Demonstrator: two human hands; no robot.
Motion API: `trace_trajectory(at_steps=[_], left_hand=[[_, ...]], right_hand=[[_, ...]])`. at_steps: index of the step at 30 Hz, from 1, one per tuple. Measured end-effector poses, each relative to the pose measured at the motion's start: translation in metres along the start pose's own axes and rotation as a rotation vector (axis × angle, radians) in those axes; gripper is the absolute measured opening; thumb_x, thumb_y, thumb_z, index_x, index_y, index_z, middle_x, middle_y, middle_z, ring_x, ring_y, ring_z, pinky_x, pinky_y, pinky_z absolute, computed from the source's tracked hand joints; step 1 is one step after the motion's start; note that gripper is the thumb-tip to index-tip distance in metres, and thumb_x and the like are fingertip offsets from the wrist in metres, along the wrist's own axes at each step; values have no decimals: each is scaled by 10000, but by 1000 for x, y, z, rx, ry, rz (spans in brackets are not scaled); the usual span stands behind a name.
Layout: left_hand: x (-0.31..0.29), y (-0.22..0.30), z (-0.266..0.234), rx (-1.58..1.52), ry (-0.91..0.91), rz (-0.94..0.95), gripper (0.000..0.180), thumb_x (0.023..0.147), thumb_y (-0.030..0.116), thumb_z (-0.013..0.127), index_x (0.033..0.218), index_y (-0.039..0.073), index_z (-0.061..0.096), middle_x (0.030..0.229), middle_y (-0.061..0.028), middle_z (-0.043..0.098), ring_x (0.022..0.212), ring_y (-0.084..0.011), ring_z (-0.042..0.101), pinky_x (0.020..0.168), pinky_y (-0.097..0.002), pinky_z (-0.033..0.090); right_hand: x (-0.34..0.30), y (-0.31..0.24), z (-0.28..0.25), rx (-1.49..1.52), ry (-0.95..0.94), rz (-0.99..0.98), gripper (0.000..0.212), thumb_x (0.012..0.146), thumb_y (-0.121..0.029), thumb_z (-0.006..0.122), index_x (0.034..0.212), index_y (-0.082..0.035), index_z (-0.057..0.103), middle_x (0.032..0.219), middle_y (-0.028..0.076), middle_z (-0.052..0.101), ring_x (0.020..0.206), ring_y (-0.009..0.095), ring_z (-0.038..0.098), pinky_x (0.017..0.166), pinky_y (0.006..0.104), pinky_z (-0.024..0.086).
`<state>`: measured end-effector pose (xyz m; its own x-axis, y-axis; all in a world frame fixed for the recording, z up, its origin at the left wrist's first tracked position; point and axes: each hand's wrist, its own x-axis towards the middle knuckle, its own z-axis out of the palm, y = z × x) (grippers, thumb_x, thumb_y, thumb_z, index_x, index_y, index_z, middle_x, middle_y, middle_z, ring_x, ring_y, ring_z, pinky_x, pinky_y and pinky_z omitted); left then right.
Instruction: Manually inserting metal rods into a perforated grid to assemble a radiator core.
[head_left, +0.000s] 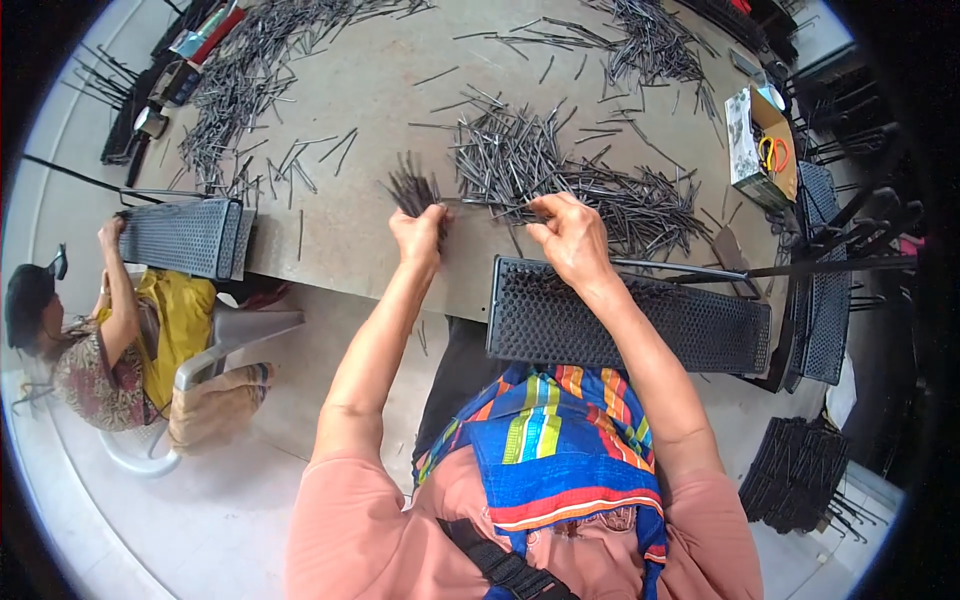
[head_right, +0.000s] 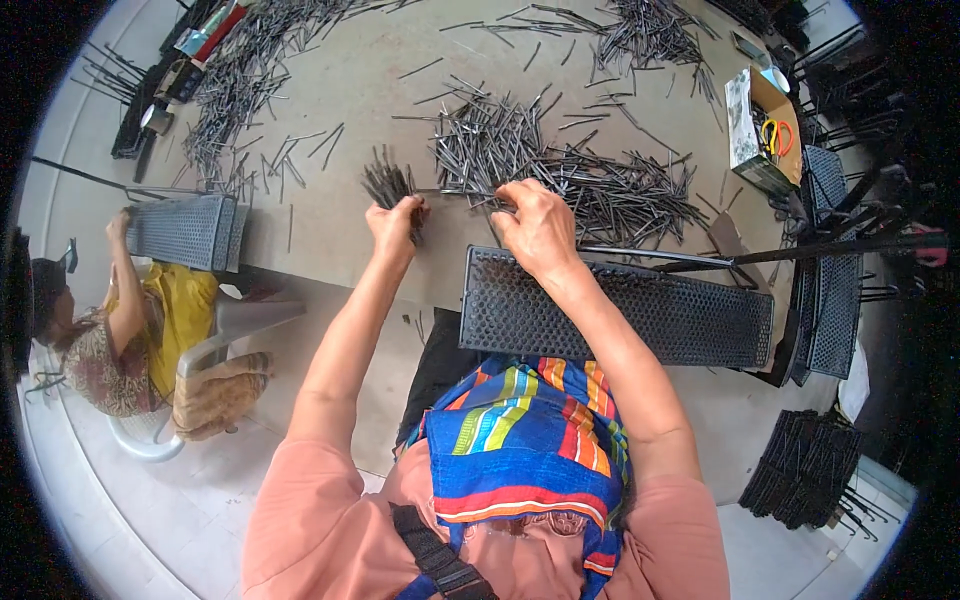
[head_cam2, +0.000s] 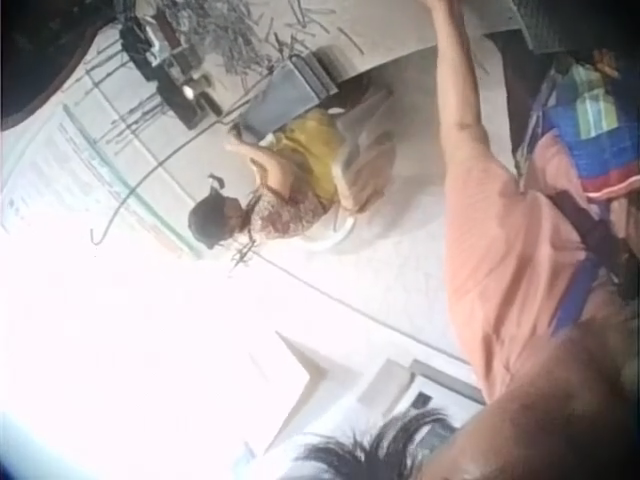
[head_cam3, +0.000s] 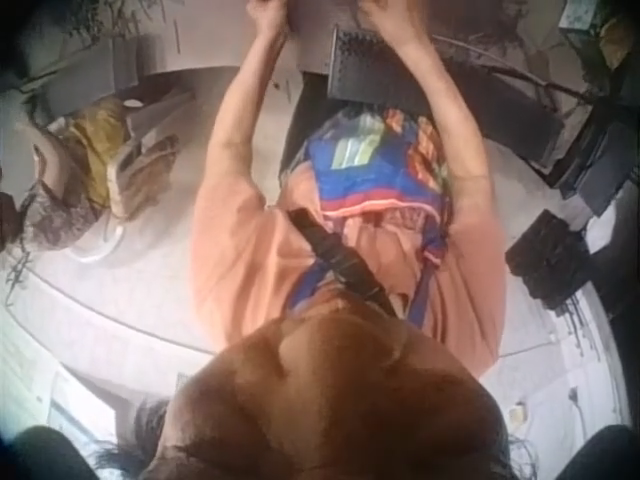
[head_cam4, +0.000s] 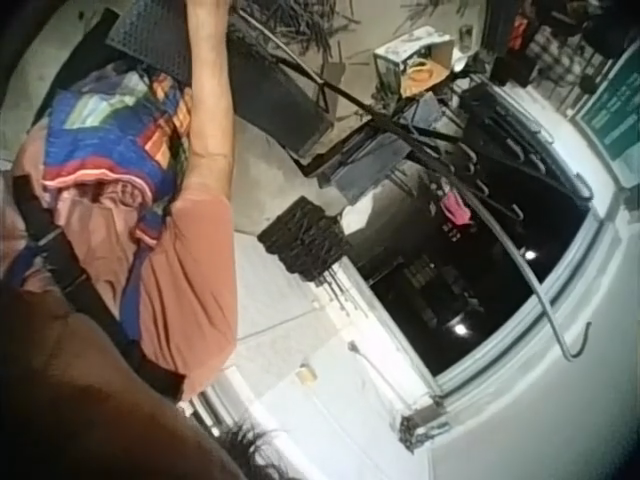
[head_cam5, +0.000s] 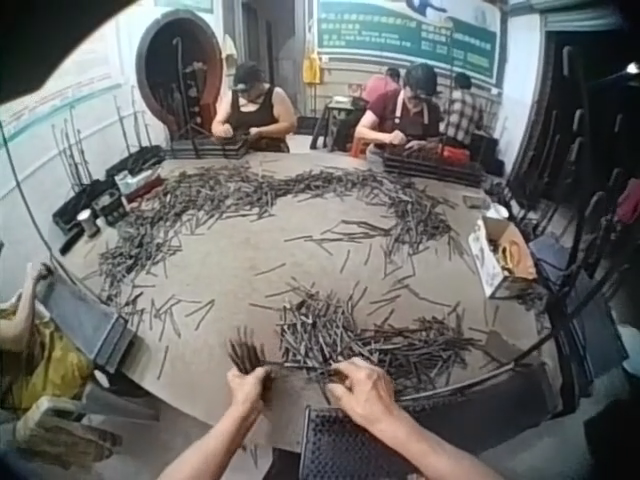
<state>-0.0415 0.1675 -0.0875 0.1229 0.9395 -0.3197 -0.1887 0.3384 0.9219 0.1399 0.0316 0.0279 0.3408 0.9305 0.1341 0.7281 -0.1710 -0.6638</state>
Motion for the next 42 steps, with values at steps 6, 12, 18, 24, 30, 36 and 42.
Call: trace_trajectory(at_steps=[6, 12, 18, 24, 30, 36, 42], left_hand=[[-90, 67, 4, -310, -384, -356, 233, 755, -88, 628, 986, -100, 598, 869, -186, 665, 707, -233, 664, 651, -358, 574], [-230, 47, -4, -322, -711, -617, 433, 660, -25, 710, 1073, -18, 579, 879, -125, 655, 766, -231, 653, 726, -354, 551], [-279, 27, -24, -336, -826, -903, 464, 709, 3, 704, 1146, -20, 550, 945, -153, 663, 849, -254, 670, 764, -379, 566], [-271, 36, -1, -195, -572, -717, 227, 749, -65, 649, 972, -33, 621, 826, -128, 669, 696, -209, 661, 635, -333, 553], [-266, 35, 20, -4, -460, -653, 190, 753, -70, 672, 932, -8, 654, 810, -81, 672, 670, -178, 660, 617, -310, 550], [-259, 25, 24, -162, -367, -686, 284, 764, -97, 669, 1038, -24, 667, 871, -94, 694, 717, -176, 672, 651, -298, 563], [-266, 10, 21, 11, -342, -386, 208, 784, -88, 671, 976, -12, 691, 881, -36, 699, 757, -99, 647, 679, -248, 532]], right_hand=[[-29, -30, -27, 212, 43, -91, 334, 766, -85, 724, 1081, 14, 669, 946, 129, 679, 802, 212, 684, 745, 317, 535], [-67, -36, -6, 491, -297, -123, 582, 832, -250, 717, 1308, 37, 544, 1221, 187, 634, 1075, 253, 640, 953, 347, 490], [-149, -15, -2, 789, -689, 52, 515, 899, -351, 627, 1248, 27, 609, 1186, 208, 664, 1102, 241, 638, 959, 329, 473], [-172, 4, -14, 1158, -170, 417, 347, 877, -122, 672, 1172, 49, 608, 1037, 88, 681, 923, 122, 644, 809, 241, 510], [-181, 19, -11, 862, -351, 486, 150, 815, -47, 706, 945, 23, 684, 786, 7, 661, 619, 21, 518, 562, 185, 431], [-176, 24, -7, 1155, -307, 712, 127, 808, -18, 709, 920, 32, 675, 708, 45, 637, 526, 74, 527, 484, 276, 540], [-176, 12, -8, 1092, -245, 715, 90, 787, -31, 704, 862, 19, 706, 649, -6, 624, 497, 34, 489, 436, 191, 348]])
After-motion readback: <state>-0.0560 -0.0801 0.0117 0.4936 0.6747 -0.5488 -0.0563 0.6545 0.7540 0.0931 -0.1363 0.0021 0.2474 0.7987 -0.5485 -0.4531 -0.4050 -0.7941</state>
